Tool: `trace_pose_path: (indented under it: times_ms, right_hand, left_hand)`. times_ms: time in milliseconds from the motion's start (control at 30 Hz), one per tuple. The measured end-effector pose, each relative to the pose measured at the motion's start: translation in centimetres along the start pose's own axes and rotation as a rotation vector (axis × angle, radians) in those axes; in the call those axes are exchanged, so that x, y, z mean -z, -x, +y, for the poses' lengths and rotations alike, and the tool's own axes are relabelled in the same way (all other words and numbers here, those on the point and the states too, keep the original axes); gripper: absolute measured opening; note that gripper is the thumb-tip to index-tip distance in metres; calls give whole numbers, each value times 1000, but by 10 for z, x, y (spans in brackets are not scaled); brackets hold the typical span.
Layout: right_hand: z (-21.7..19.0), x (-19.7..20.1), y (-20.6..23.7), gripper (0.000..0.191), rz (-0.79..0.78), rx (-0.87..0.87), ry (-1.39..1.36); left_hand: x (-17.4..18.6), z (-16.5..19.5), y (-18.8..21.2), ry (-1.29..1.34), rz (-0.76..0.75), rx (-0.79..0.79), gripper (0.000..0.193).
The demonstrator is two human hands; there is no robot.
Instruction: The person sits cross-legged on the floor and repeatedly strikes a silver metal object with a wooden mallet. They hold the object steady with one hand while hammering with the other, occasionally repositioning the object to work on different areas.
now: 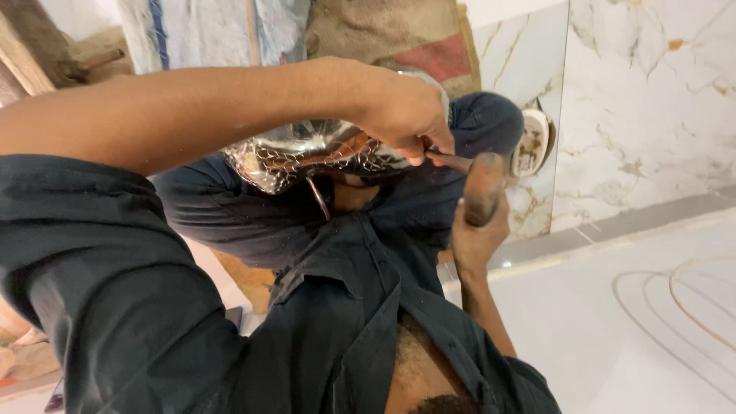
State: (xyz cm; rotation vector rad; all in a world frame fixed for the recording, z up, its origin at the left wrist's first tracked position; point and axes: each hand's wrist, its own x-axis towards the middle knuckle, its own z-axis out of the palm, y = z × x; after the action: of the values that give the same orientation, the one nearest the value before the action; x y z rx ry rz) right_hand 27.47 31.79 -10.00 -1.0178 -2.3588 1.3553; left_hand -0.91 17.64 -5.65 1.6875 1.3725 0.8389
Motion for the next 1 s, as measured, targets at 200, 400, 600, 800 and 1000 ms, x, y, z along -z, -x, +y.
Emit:
trace_pose_path:
  times_ms: [200, 400, 600, 800, 1000]
  right_hand:
    - [-20, 6, -27, 63, -133, -38, 66]
    - [-34, 6, -52, 66, -209, 1, 68]
    - [-20, 14, -58, 59, -300, 206, 207]
    - [-14, 30, -77, 72, -428, -38, 275]
    - [-18, 54, -114, 85, -647, 396, 723]
  left_hand:
    - [-7, 1, 17, 116, 208, 34, 24]
    - [-14, 4, 24, 96, 305, 107, 24]
    - [-33, -6, 34, 67, 475, 295, 25]
    - [-62, -5, 49, 19, 1057, 223, 32]
    - [-76, -1, 40, 155, 861, 290, 54]
